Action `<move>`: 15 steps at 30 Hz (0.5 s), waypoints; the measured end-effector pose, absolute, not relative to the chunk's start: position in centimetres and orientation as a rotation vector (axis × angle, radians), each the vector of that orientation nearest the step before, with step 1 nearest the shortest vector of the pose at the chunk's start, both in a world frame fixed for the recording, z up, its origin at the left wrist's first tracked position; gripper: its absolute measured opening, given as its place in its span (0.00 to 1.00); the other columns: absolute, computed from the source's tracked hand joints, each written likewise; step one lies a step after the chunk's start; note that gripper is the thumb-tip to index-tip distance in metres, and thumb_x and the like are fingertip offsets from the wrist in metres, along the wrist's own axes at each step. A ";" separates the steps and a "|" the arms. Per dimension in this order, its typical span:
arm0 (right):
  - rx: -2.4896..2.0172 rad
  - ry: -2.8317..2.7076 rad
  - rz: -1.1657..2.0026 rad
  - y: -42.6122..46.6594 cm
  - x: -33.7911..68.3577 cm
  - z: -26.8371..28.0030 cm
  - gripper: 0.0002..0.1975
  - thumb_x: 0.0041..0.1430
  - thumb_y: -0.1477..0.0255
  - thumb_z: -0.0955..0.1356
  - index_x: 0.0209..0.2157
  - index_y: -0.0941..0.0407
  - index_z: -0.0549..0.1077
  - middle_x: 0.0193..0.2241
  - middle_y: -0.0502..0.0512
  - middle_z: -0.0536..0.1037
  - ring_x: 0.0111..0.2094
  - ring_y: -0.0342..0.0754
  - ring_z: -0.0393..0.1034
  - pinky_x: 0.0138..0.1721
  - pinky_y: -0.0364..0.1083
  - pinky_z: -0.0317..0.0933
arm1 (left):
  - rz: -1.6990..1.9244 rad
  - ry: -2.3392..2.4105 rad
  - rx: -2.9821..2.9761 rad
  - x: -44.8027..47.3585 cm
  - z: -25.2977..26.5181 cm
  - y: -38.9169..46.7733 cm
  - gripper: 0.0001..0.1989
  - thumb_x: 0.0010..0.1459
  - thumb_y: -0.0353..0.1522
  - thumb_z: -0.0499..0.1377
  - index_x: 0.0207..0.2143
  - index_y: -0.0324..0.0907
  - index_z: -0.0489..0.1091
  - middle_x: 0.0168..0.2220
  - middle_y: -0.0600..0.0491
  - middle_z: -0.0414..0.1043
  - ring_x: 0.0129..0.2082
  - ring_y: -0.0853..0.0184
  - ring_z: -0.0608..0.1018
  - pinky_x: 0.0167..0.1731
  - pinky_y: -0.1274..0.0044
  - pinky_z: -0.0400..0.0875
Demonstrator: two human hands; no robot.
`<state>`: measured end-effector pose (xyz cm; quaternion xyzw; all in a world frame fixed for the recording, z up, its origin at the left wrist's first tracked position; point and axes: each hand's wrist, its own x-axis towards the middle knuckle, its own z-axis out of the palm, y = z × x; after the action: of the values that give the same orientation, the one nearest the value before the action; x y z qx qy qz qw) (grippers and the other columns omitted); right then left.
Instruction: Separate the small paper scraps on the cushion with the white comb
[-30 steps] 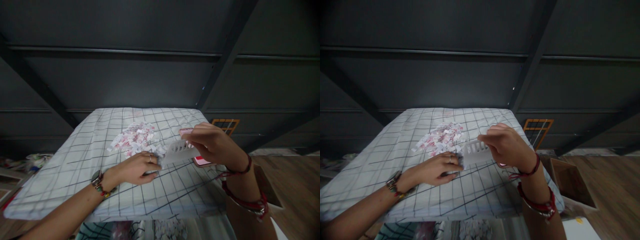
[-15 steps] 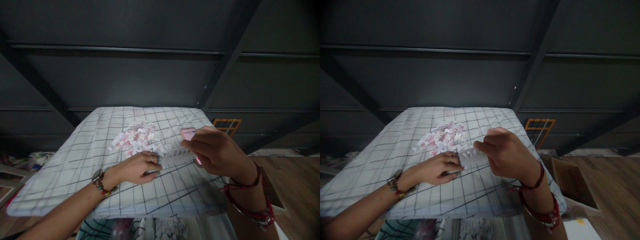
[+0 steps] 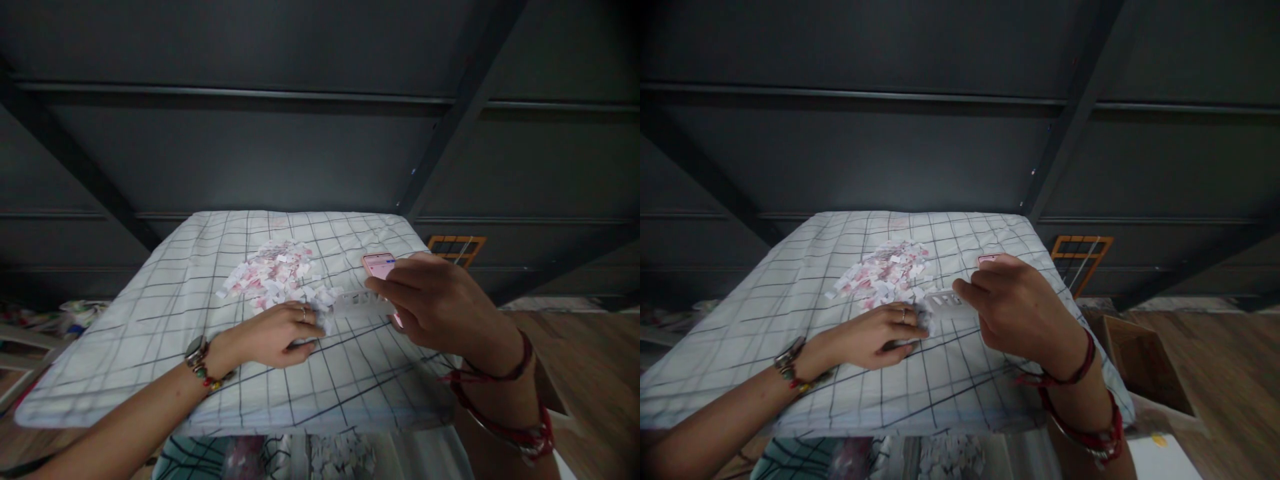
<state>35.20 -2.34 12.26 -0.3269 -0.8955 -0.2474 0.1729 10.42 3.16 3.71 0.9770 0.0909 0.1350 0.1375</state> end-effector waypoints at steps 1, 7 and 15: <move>-0.913 -2.544 -0.689 -2.4 35.3 12.3 0.15 0.50 0.82 0.59 0.35 0.60 0.73 0.23 0.54 0.74 0.28 0.47 0.66 0.38 0.49 0.63 | 0.383 0.258 2.824 10.4 3.7 3.2 0.12 0.59 0.31 0.50 0.40 0.40 0.71 0.31 0.49 0.72 0.33 0.65 0.72 0.40 0.71 0.69; -0.847 -2.558 -0.575 -2.7 35.3 12.5 0.15 0.51 0.82 0.60 0.36 0.59 0.73 0.23 0.53 0.74 0.26 0.46 0.65 0.35 0.48 0.63 | 0.354 0.234 2.814 10.3 3.8 3.3 0.13 0.59 0.31 0.49 0.41 0.38 0.72 0.30 0.48 0.71 0.32 0.65 0.71 0.40 0.71 0.69; -0.916 -2.600 -0.568 -2.9 35.3 12.5 0.16 0.51 0.84 0.58 0.36 0.60 0.73 0.23 0.54 0.74 0.25 0.45 0.65 0.30 0.46 0.61 | 0.392 0.250 2.874 10.2 3.6 3.4 0.13 0.60 0.31 0.49 0.39 0.40 0.72 0.30 0.50 0.73 0.32 0.66 0.72 0.42 0.71 0.69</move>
<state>35.25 -2.95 12.46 -0.3212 -0.9115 -0.1989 0.1627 10.22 3.39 3.56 0.9806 0.0851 0.1339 0.1149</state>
